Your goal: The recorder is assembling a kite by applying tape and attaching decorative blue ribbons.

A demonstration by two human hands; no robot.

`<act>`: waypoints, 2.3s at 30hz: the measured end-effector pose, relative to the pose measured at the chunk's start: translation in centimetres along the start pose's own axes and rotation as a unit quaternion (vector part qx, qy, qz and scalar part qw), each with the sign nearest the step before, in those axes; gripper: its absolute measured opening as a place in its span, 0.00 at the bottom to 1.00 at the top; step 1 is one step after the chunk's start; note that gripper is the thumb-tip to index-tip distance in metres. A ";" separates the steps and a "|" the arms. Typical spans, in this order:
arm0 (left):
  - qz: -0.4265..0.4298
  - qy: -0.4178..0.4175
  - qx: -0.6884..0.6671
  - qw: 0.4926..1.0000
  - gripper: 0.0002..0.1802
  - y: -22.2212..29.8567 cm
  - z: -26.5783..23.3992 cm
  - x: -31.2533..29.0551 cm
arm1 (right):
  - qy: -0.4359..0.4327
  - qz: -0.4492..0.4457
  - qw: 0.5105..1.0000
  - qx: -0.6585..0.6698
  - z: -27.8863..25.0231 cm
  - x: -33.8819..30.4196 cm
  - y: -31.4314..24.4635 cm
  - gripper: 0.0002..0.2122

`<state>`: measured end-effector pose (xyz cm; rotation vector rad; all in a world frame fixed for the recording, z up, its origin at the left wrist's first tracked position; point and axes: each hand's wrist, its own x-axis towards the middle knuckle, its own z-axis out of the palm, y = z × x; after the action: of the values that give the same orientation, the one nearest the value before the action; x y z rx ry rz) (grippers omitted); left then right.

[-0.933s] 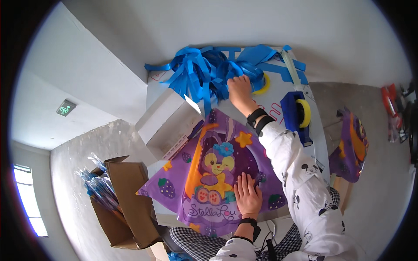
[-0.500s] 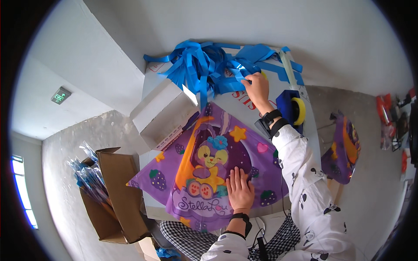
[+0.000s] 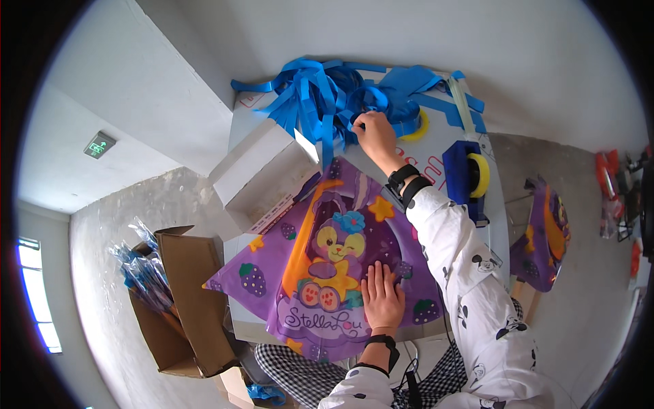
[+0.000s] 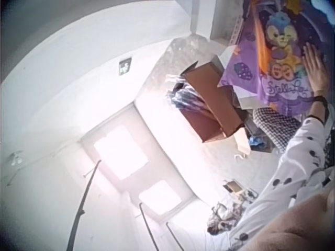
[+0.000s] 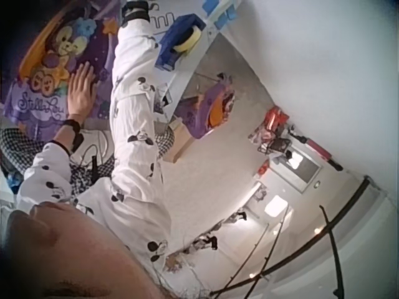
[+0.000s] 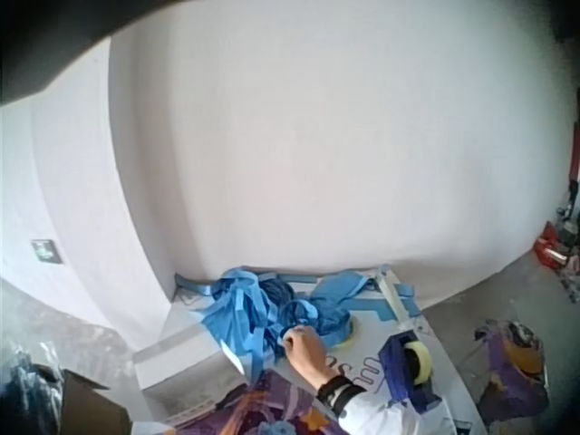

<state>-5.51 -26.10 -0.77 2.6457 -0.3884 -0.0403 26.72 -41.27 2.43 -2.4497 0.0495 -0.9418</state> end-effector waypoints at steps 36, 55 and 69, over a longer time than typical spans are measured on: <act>-0.021 -0.403 -0.521 0.752 0.35 1.0 -12.1 -19.2 | -0.226 0.300 0.838 0.395 -44.7 -40.6 -21.3 0.05; -0.121 -0.011 -0.787 0.604 0.17 -1.8 -20.7 -29.2 | -0.470 0.076 0.793 0.381 -47.3 -49.0 -26.1 0.13; 0.202 -0.026 -0.077 0.976 0.17 10.6 -16.8 -30.6 | -0.046 0.336 0.805 0.487 -47.0 -45.5 -26.1 0.15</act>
<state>-36.11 -19.17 17.85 2.3705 -0.8963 -0.0086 -41.45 -30.12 16.32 -1.3296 0.2981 -0.3497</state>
